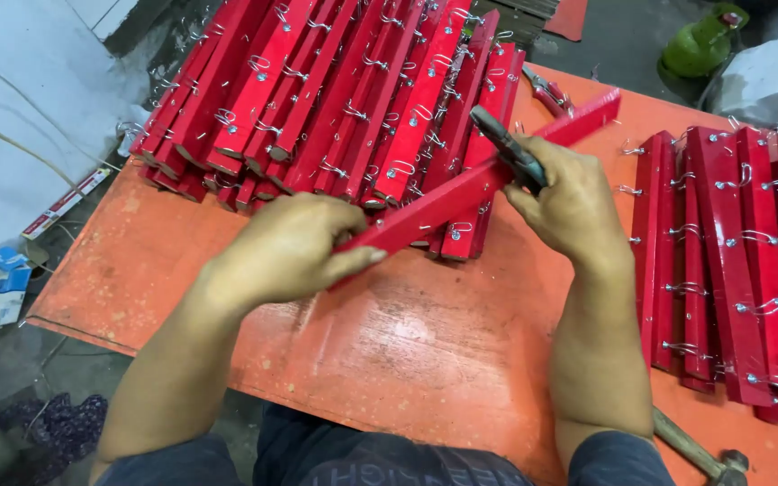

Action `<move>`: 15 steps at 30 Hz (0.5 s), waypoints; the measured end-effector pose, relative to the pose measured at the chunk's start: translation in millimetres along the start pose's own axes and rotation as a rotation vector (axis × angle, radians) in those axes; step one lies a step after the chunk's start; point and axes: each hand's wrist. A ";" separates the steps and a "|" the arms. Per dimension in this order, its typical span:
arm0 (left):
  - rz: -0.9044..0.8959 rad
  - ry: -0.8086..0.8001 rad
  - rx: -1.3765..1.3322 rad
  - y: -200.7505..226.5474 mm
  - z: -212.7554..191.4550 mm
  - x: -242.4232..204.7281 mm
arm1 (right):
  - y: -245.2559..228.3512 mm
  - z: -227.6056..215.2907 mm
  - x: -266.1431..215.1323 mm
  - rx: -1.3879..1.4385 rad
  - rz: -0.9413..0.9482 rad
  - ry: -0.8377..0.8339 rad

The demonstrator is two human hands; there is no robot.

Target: The person uses pliers to bend metal hooks onto red wooden slats. They pick up a slat, position the hook, and use the pliers to secure it, repeating the process for multiple slats on a workbench.

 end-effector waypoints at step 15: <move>0.210 0.660 0.212 -83.0 34.7 96.0 | -44.7 61.5 8.7 1.018 0.272 -0.056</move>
Point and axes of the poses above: each hand's wrist, its own x-axis towards the middle knuckle, its own z-axis out of the palm, y = z × x, and after that the axes turned 15 degrees about -x, right-handed
